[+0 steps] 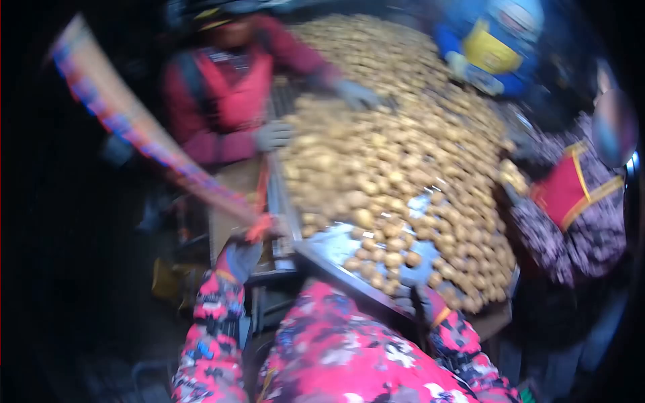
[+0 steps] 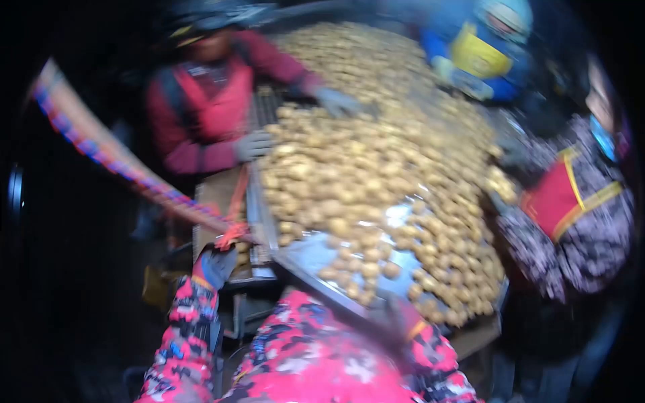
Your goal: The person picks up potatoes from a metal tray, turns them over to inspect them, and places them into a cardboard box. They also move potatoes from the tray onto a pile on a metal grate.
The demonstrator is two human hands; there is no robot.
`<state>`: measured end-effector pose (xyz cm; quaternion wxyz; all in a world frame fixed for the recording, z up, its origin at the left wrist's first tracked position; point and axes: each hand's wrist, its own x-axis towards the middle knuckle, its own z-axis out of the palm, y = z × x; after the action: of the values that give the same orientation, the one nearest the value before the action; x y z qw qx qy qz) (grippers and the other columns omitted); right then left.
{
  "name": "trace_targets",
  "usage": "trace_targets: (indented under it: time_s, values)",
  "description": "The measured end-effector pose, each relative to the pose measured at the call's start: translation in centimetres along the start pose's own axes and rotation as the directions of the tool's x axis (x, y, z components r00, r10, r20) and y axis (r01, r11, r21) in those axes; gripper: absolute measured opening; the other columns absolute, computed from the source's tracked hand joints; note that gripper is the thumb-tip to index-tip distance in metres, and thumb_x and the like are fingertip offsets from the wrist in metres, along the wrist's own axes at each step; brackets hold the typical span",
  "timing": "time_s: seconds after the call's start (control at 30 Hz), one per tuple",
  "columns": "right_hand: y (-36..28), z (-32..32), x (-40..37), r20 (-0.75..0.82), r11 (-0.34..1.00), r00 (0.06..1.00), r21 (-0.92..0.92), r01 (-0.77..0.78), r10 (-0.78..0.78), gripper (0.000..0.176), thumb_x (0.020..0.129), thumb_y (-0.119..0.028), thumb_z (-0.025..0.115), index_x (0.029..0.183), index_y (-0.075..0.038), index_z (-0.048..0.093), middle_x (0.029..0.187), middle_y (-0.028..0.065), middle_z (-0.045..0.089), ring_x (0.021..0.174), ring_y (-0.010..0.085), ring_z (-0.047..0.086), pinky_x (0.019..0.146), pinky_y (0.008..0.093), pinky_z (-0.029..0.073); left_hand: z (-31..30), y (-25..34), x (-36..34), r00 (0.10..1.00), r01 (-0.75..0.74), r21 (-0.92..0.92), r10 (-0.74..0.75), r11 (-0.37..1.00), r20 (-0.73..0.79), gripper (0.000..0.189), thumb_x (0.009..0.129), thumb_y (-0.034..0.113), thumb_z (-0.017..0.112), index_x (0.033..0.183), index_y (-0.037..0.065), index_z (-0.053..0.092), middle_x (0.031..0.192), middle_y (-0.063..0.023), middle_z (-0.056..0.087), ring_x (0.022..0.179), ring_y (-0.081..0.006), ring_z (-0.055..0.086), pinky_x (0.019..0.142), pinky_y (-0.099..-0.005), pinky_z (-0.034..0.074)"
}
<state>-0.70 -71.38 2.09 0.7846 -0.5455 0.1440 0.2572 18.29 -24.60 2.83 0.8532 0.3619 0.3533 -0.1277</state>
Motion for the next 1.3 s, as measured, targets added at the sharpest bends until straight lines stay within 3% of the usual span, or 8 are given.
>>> trace_targets:
  time_s: [0.17, 0.37, 0.7, 0.77, 0.83, 1.03, 1.2, 1.3]
  values:
    - [3.3, -2.7, -4.8, -0.192, 0.930, 0.981, 0.362, 0.064, 0.008, 0.055, 0.105, -0.027, 0.053, 0.151, -0.002, 0.036, 0.136, 0.0167, 0.059, 0.117, 0.0273, 0.063, 0.097, 0.0389, 0.053, 1.8, -8.6, 3.9, 0.839, -0.361, 0.675, -0.091, 0.643, 0.536, 0.064, 0.097, 0.031, 0.065, 0.150, 0.004, 0.041, 0.147, -0.0193, 0.051, 0.140, -0.0301, 0.046, 0.114, -0.0410, 0.038]
    - [8.8, -5.1, -11.2, -0.327, 0.862, 0.945, 0.479, 0.163, 0.003, 0.057, 0.104, -0.027, 0.054, 0.151, -0.002, 0.035, 0.142, 0.0175, 0.054, 0.125, 0.0298, 0.057, 0.104, 0.0404, 0.049, 18.0, -17.5, 3.8, 0.534, -0.629, 0.415, 0.022, -0.657, 0.845, 0.083, 0.087, 0.040, 0.069, 0.158, 0.016, 0.032, 0.162, -0.0194, 0.029, 0.148, -0.0410, 0.025, 0.123, -0.0510, 0.014]
    - [12.3, -5.0, -16.8, -0.825, 0.928, 0.562, 0.170, 0.333, -0.051, 0.054, 0.100, -0.014, 0.060, 0.150, -0.003, 0.042, 0.130, 0.0112, 0.061, 0.115, 0.0192, 0.061, 0.094, 0.0333, 0.051, 18.6, -27.8, -3.4, 0.008, -0.900, -0.290, -0.678, -0.325, 0.735, 0.054, 0.083, 0.042, 0.068, 0.130, 0.017, 0.062, 0.148, -0.0141, 0.047, 0.139, -0.0421, 0.038, 0.118, -0.0623, 0.019]
    - [8.1, -7.3, -17.7, -0.917, 0.979, 0.399, -0.058, -0.196, 0.026, 0.049, 0.096, -0.007, 0.062, 0.144, -0.005, 0.051, 0.127, 0.0103, 0.064, 0.108, 0.0175, 0.064, 0.092, 0.0334, 0.053, 17.4, -24.7, -0.9, 0.003, -0.893, -0.327, -0.732, -0.308, 0.681, 0.051, 0.084, 0.037, 0.066, 0.131, 0.018, 0.062, 0.149, -0.0129, 0.047, 0.139, -0.0416, 0.038, 0.118, -0.0620, 0.019]
    - [10.2, -12.6, -17.1, -0.751, 0.678, 0.128, -0.645, -0.354, -0.648, 0.050, 0.088, -0.003, 0.065, 0.138, -0.007, 0.058, 0.117, 0.0124, 0.068, 0.102, 0.0235, 0.068, 0.089, 0.0321, 0.054, 18.1, -21.6, -0.8, 0.076, -0.853, -0.320, -0.706, -0.411, 0.704, 0.053, 0.081, 0.038, 0.067, 0.130, 0.017, 0.061, 0.148, -0.0138, 0.047, 0.139, -0.0410, 0.037, 0.118, -0.0620, 0.020]
    - [4.7, -17.3, -12.6, -0.976, 0.810, 0.218, -0.141, -0.570, -0.017, 0.050, 0.093, -0.019, 0.067, 0.140, -0.006, 0.056, 0.127, 0.0157, 0.067, 0.112, 0.0303, 0.067, 0.094, 0.0378, 0.054, 15.7, -19.3, 1.1, 0.341, -0.774, -0.090, -0.532, -0.627, 0.775, 0.070, 0.077, 0.039, 0.070, 0.140, 0.012, 0.051, 0.153, -0.0176, 0.039, 0.143, -0.0425, 0.032, 0.118, -0.0623, 0.019]
    - [6.4, -18.8, -12.0, -0.942, 0.857, 0.319, 0.083, 0.509, -0.099, 0.040, 0.097, -0.011, 0.063, 0.138, -0.009, 0.060, 0.114, 0.0026, 0.068, 0.099, 0.0126, 0.062, 0.086, 0.0275, 0.054, 15.6, -20.3, 0.7, 0.412, -0.775, 0.012, -0.491, -0.631, 0.767, 0.075, 0.078, 0.036, 0.071, 0.145, 0.013, 0.047, 0.156, -0.0165, 0.037, 0.144, -0.0446, 0.028, 0.118, -0.0637, 0.016]
    - [6.1, -19.7, -11.9, -0.892, 0.891, 0.012, -0.451, -0.045, -0.451, 0.051, 0.092, -0.020, 0.068, 0.142, -0.014, 0.056, 0.135, 0.0174, 0.059, 0.124, 0.0295, 0.058, 0.104, 0.0405, 0.047, 15.3, -20.3, 0.8, 0.408, -0.766, -0.001, -0.486, -0.643, 0.773, 0.081, 0.077, 0.029, 0.073, 0.150, 0.012, 0.042, 0.157, -0.0175, 0.035, 0.147, -0.0429, 0.027, 0.119, -0.0633, 0.015]
